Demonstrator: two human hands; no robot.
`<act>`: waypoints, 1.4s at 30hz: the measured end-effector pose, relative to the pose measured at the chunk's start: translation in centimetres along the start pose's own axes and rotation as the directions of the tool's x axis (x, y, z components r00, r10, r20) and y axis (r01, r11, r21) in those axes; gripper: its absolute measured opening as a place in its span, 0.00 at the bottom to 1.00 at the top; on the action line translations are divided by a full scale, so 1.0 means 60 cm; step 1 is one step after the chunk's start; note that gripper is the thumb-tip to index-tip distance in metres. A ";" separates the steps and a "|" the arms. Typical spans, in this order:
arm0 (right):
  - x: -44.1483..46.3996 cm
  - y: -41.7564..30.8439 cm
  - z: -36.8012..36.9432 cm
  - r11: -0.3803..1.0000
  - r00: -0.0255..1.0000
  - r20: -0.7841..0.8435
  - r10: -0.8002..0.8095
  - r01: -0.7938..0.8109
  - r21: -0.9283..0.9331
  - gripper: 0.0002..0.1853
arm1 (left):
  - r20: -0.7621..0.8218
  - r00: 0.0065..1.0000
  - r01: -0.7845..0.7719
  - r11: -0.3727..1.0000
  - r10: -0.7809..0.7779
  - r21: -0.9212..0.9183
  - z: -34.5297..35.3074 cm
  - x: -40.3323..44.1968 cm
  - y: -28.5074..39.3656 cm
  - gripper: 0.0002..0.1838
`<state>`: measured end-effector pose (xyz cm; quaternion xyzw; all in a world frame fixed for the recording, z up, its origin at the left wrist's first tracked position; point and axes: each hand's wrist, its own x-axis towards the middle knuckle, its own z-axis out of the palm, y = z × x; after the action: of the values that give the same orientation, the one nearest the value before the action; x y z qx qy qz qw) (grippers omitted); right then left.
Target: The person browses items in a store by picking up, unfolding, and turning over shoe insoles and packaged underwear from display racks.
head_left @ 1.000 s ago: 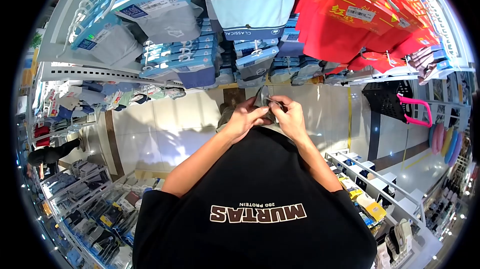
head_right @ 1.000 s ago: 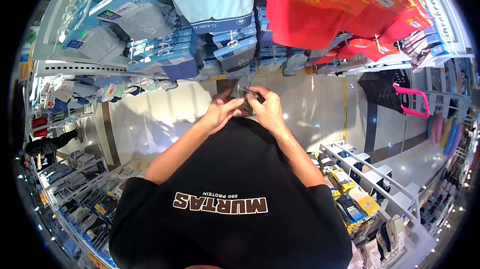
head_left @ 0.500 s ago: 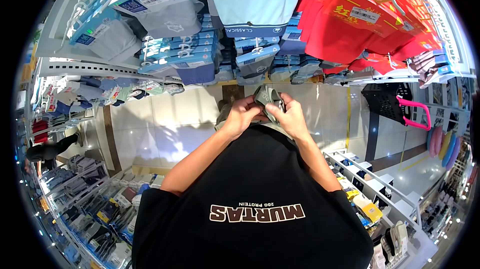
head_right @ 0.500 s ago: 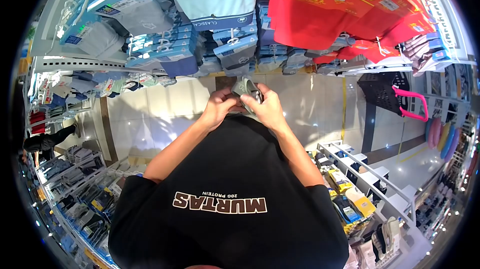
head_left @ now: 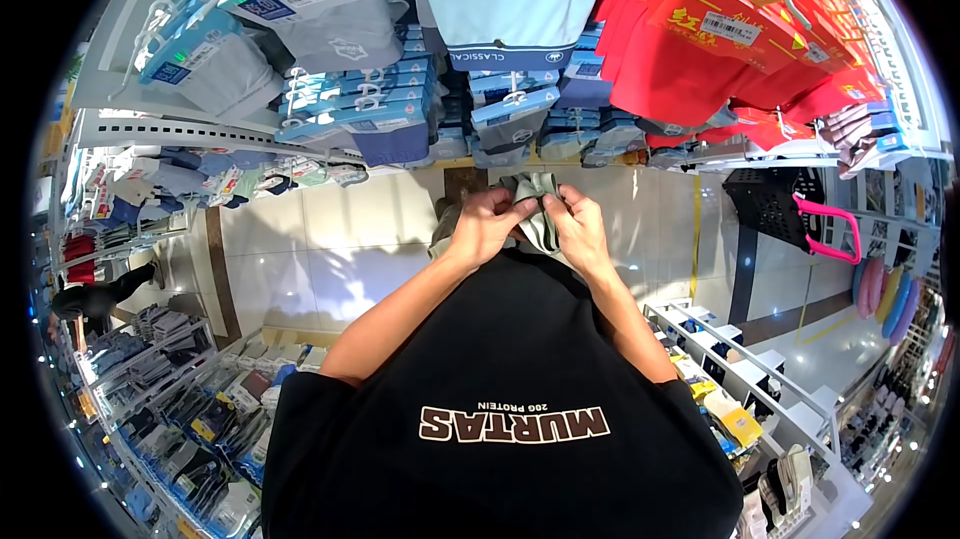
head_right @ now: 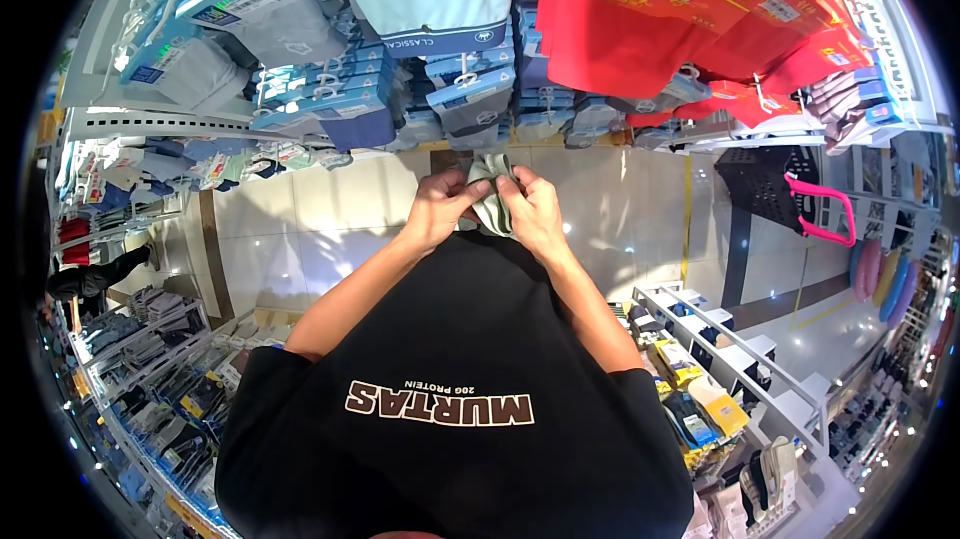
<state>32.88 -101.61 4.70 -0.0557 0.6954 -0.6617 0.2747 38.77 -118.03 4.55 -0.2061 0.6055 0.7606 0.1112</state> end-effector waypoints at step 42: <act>0.036 0.077 -0.078 0.930 0.901 -0.331 0.280 -0.169 0.326 0.22 | 0.092 0.986 -0.150 0.980 0.139 0.128 0.031 -0.007 -0.003 0.19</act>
<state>30.23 -97.89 -0.47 0.1926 0.6322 -0.7180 0.2183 38.86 -116.18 4.94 -0.1221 0.6637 0.7320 0.0941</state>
